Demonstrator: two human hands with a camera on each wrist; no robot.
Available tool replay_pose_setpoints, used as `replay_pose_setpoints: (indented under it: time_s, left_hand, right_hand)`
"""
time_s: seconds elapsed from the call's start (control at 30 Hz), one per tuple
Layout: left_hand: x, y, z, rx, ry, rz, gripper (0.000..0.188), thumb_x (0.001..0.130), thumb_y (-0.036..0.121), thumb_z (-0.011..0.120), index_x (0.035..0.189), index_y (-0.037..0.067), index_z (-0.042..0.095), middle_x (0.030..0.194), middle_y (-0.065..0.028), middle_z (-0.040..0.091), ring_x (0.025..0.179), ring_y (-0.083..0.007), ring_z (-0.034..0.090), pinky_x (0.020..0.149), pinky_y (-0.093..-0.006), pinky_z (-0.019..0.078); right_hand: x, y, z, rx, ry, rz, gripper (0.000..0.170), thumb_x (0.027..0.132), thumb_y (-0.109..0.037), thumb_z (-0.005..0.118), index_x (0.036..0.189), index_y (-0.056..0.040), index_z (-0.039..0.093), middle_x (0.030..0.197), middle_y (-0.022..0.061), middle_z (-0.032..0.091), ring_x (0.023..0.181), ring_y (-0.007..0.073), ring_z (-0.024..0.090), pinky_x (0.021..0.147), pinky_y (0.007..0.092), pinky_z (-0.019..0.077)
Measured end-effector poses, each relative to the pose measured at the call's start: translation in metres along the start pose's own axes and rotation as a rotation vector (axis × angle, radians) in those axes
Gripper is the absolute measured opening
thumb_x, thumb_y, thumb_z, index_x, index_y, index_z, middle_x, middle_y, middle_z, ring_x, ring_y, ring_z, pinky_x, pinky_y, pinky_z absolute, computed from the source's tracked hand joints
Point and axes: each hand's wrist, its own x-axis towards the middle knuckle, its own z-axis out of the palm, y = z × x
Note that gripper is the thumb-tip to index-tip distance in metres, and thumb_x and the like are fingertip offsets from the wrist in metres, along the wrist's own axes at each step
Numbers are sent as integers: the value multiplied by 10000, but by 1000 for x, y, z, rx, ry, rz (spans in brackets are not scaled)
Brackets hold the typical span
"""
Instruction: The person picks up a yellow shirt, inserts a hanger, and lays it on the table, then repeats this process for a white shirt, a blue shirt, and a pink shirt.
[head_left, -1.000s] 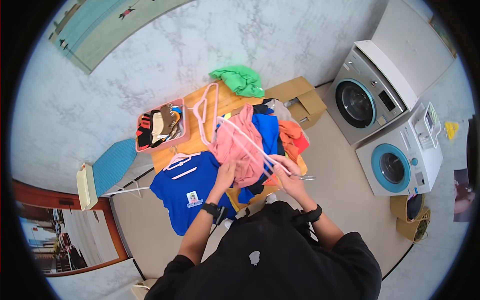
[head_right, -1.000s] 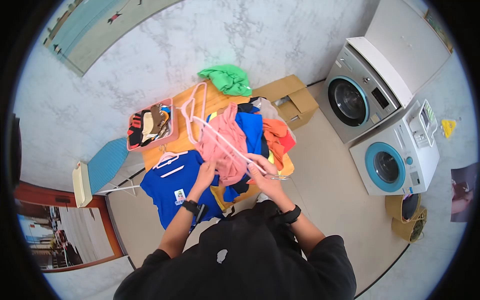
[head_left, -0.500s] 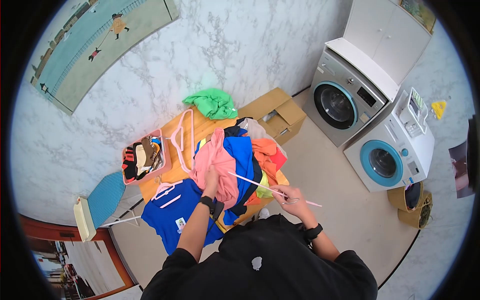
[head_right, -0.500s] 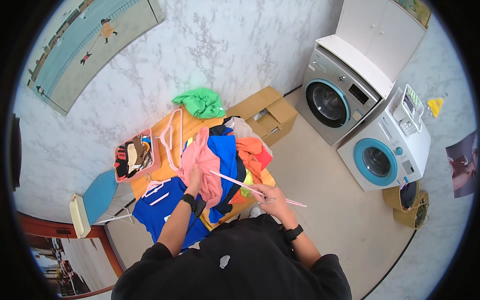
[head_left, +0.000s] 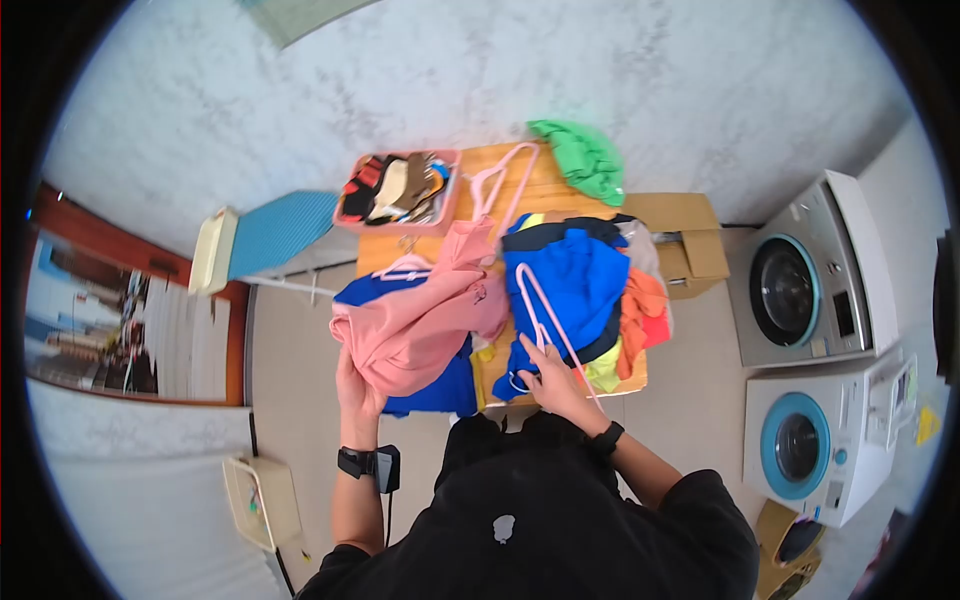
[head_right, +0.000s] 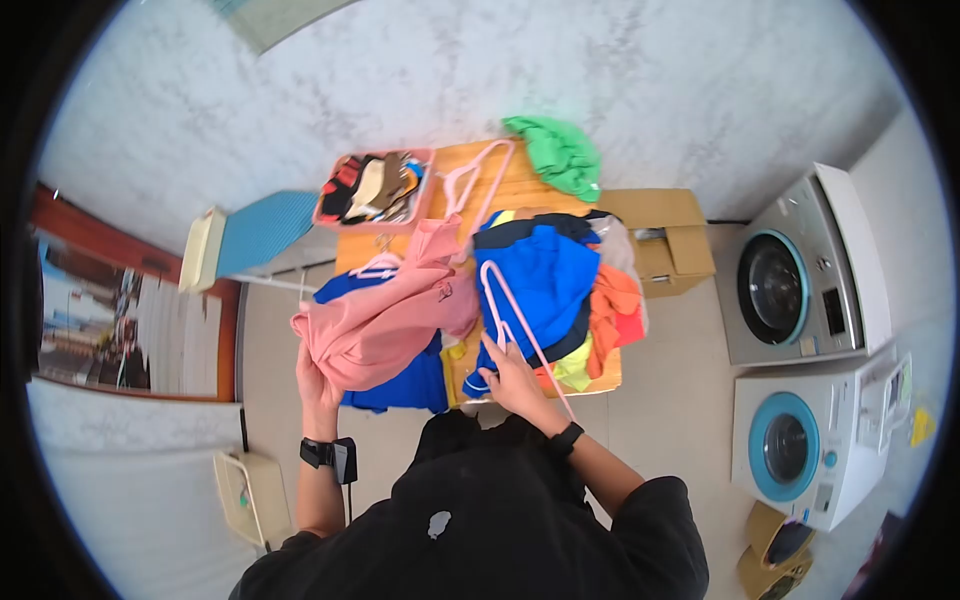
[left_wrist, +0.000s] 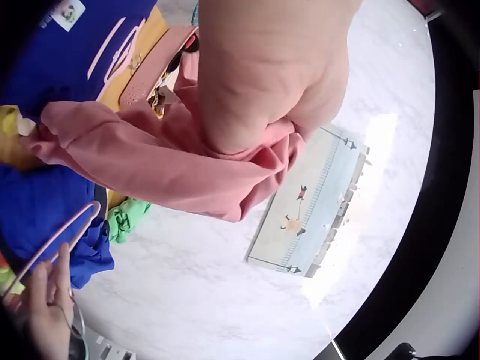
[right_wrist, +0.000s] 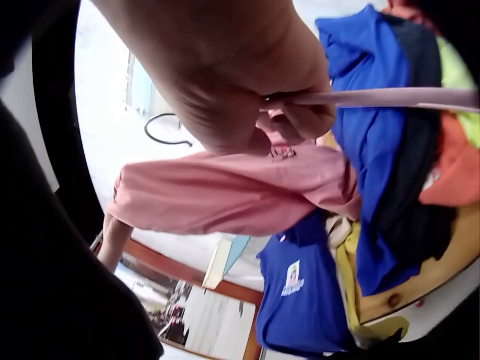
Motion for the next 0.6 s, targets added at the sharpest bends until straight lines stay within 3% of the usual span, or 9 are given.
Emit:
replay_pose_setpoints:
  time_s: [0.07, 0.2, 0.27, 0.3, 0.33, 0.4, 0.5, 0.57, 0.6]
  left_hand:
    - [-30, 6, 4, -15, -35, 77, 511, 1004, 367, 440, 1394, 44, 367, 1396, -173, 460, 1269, -317, 478, 1073, -461, 406]
    - [-79, 12, 2, -92, -70, 268, 657, 941, 461, 543, 1405, 39, 349, 1399, -193, 443, 1261, -350, 472, 1067, -505, 397]
    - [-105, 15, 15, 26, 8, 379, 713, 914, 484, 572, 1419, 43, 329, 1404, -188, 436, 1276, -349, 453, 1072, -508, 388]
    - [-117, 18, 24, 146, 81, 474, 771, 887, 506, 601, 1433, 47, 309, 1409, -183, 428, 1291, -348, 434, 1077, -511, 380]
    - [-127, 24, 33, 111, -12, 510, 828, 860, 409, 679, 1463, 38, 249, 1404, -199, 415, 1312, -359, 406, 1089, -494, 364]
    - [-154, 46, 28, 163, 6, 472, 811, 865, 383, 674, 1460, 32, 249, 1406, -202, 412, 1310, -360, 409, 1088, -495, 363]
    - [-195, 79, -18, 136, 143, 385, 708, 887, 296, 645, 1425, -2, 295, 1386, -210, 434, 1280, -340, 455, 1062, -487, 397]
    - [-210, 92, -37, 213, 405, 361, 599, 899, 278, 635, 1355, -23, 390, 1302, -191, 524, 1182, -308, 552, 1011, -456, 454]
    - [-214, 93, -48, 198, 394, 380, 599, 899, 278, 635, 1355, -23, 390, 1302, -191, 524, 1182, -308, 552, 1011, -456, 454]
  right_hand:
    - [18, -16, 21, -93, -98, 102, 995, 754, -229, 783, 1514, -83, 159, 1089, 246, 447, 1009, 420, 497, 858, 433, 448]
    - [46, -28, 65, -134, -147, 114, 965, 733, -225, 785, 1505, -121, 215, 1128, 272, 441, 903, 444, 590, 762, 455, 503]
    - [60, -3, 99, -206, -76, 70, 723, 729, -181, 760, 1381, -156, 447, 1108, 264, 488, 852, 433, 617, 712, 467, 514]
    - [63, 4, 107, -214, -82, 52, 723, 729, -181, 760, 1381, -156, 447, 1108, 264, 488, 852, 433, 617, 712, 467, 514]
    - [66, 7, 110, -227, -43, 41, 575, 735, -168, 741, 1268, -155, 526, 1078, 247, 516, 865, 425, 617, 715, 468, 513]
    - [67, -1, 110, -245, 128, 10, 289, 758, -125, 692, 1040, -127, 632, 1001, 210, 574, 929, 410, 606, 751, 474, 504]
    - [63, -22, 94, -92, 308, 4, 281, 771, -77, 678, 1043, -79, 607, 1001, 192, 575, 980, 407, 570, 812, 441, 473]
    - [61, -32, 81, 33, 347, -138, 259, 782, -48, 665, 1029, -40, 588, 990, 184, 572, 916, 388, 570, 804, 405, 470]
    - [61, -34, 77, 74, 340, -201, 254, 783, -16, 655, 1026, -17, 580, 977, 154, 581, 898, 321, 587, 808, 355, 468]
